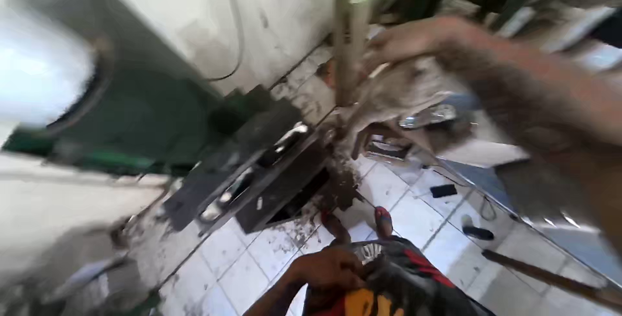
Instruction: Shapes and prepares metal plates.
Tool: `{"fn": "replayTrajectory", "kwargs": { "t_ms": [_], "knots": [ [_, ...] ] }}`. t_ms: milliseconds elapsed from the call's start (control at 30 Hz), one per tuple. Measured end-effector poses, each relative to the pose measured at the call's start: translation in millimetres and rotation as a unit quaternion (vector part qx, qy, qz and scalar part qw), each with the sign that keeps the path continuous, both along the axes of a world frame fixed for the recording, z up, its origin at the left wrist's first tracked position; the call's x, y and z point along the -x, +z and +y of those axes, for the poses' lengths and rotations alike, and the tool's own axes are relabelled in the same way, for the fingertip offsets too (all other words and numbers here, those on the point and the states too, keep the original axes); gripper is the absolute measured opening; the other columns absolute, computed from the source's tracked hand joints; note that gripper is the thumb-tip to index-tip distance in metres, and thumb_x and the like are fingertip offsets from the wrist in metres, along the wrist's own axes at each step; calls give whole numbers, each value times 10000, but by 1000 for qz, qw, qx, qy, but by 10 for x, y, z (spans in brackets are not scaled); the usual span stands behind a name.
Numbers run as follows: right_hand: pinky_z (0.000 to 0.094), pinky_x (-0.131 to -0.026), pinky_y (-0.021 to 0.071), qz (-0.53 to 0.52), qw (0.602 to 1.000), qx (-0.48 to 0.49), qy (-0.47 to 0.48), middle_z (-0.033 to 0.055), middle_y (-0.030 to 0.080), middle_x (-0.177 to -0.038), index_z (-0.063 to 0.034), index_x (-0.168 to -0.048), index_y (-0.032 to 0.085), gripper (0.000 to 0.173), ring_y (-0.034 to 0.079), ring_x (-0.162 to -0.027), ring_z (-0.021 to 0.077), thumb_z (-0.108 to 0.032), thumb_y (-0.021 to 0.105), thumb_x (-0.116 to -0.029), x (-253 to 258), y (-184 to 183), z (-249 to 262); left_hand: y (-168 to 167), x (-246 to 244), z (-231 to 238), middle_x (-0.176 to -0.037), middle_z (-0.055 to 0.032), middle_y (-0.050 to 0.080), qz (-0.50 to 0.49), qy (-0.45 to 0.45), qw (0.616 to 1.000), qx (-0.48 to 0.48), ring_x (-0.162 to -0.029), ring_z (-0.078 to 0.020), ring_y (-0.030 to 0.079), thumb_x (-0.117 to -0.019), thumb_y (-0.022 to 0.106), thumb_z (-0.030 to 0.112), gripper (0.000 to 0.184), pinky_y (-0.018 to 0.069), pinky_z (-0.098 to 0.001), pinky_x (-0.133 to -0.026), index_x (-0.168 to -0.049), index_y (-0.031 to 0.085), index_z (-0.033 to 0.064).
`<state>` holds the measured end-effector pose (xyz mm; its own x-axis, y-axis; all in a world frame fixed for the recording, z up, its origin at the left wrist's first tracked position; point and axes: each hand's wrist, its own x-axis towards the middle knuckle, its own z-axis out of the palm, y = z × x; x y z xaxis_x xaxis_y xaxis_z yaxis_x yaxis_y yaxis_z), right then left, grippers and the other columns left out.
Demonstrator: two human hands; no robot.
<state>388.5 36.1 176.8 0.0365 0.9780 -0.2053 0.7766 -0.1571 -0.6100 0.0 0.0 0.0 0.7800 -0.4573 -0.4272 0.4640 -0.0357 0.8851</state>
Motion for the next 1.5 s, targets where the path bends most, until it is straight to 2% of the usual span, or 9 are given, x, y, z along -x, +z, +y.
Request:
{"fn": "replayTrajectory", "kwargs": {
  "t_ms": [67,167,300,467,833,1100,1267,1333,1500],
  "knots": [
    [499,-1117,428,25,967,196,-162,113,532,-1494,-165,-1568,384,626,550,-1329,297,-250,657,-1011,423,469,-764,-36,-369,-180,-892,-69,633,-42,-14,999,-27,-798,-102,578,-995,577,204,265,503,-318,-757,-933,691,-27],
    [622,-997,503,56,994,38,-89,194,576,-1411,-96,-1481,506,797,599,-1229,382,-395,843,-823,228,-1002,-2057,-30,-1002,-191,-1023,-159,655,-74,29,982,-173,-916,-203,633,-985,616,153,209,543,-386,-849,-992,709,-35],
    [678,-1135,348,76,952,232,-182,212,407,-1585,-92,-1568,389,940,391,-1447,441,-469,823,-824,239,-2550,-3441,39,-2344,-3,-1266,-250,602,-43,8,913,-406,-1134,-346,622,-1061,498,169,314,501,-500,-1012,-1262,631,-33],
    [612,-1130,394,30,901,299,-313,159,453,-1569,-121,-1544,439,949,425,-1445,377,-628,744,-802,443,-3793,-4185,-322,-3955,125,-1042,-207,668,-141,-100,856,-488,-923,-326,676,-1025,586,206,253,559,-527,-850,-1067,686,-22],
    [598,-1070,455,71,890,320,-318,146,494,-1530,-114,-1516,470,939,471,-1406,362,-683,706,-807,279,-3824,-4158,-986,-4961,308,-1021,-187,668,-210,-189,879,-385,-958,-302,655,-911,738,197,236,542,-497,-880,-1014,703,-12],
    [524,-1188,363,239,819,123,-508,197,560,-1457,-81,-1435,582,526,500,-1385,331,-382,627,-1006,531,-2623,-3921,-1328,-4970,446,-1420,-207,578,-237,-120,917,-297,-1255,-355,605,-927,712,107,688,492,-563,-1056,-1538,399,61],
    [446,-956,547,-130,805,-180,-551,172,713,-1116,20,-1165,709,456,674,-1058,262,-393,630,-988,175,-1447,-4039,-941,-4926,474,-1456,-237,539,-242,-136,890,-361,-1320,-386,557,-1001,636,129,638,441,-600,-1102,-1571,357,71],
    [532,-1111,458,-254,819,-123,-500,184,724,-1160,21,-1160,710,603,677,-1142,334,-540,644,-947,-195,-1438,-4253,-1018,-4953,538,-1407,-270,560,-229,-139,883,-387,-1244,-443,588,-962,680,95,696,470,-651,-1025,-1572,347,73],
    [514,-1216,339,-184,875,-74,-442,86,729,-1124,-51,-1179,704,444,673,-1140,226,-443,574,-1018,-488,-1800,-4441,-542,-4905,316,-1390,-286,560,-220,-90,881,-410,-1270,-420,574,-981,699,256,655,443,-629,-1067,-1515,407,13]
  ]
}}
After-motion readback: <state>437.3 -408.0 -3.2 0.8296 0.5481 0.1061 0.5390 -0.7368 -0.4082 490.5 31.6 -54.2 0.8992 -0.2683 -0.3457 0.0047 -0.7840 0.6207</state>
